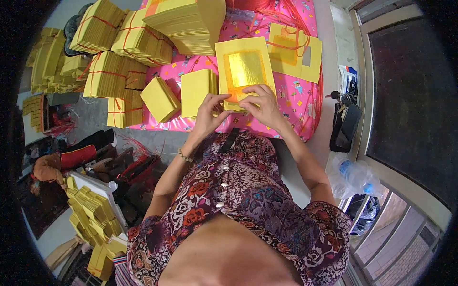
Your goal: Folding yellow sheets of joss paper into bundles for processing.
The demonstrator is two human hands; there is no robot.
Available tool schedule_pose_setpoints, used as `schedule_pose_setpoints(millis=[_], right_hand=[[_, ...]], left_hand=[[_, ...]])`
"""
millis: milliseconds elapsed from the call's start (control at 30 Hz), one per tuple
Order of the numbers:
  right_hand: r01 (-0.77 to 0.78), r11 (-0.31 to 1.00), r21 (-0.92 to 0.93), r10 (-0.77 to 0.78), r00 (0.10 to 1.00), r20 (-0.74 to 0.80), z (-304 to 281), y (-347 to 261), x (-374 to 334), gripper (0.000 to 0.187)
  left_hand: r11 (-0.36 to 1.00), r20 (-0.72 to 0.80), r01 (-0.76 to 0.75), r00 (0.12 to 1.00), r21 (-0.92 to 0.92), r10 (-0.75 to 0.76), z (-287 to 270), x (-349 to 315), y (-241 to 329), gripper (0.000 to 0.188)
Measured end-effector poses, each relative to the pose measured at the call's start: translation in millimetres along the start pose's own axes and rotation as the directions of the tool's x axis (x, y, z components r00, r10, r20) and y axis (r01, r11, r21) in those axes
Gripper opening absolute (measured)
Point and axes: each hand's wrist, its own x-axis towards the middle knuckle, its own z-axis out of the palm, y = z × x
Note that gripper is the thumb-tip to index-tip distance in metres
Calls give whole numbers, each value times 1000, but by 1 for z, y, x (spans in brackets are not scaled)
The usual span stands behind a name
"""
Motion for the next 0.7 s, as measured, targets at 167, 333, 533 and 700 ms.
schedule_pose_setpoints(millis=[167,333,533,700], right_hand=[[8,1000,-9,-8,1000,-3,0,0,0,12],[9,1000,-13,-9,1000,-14,1,1,0,11],[1,1000,-7,-2,1000,-15,1,-2,1,11],[-10,1000,-29,10,1000,-18,1,-2,1,10]], left_hand=[[1000,-1,24,1000,-16,-24,2,-2,-2,46],[1000,-9,21,1000,-23,-22,2,-3,-2,45],[999,0,44,999,-28,-44,0,-2,-1,46],[999,19,32,999,44,-33,-6,1,11,44]])
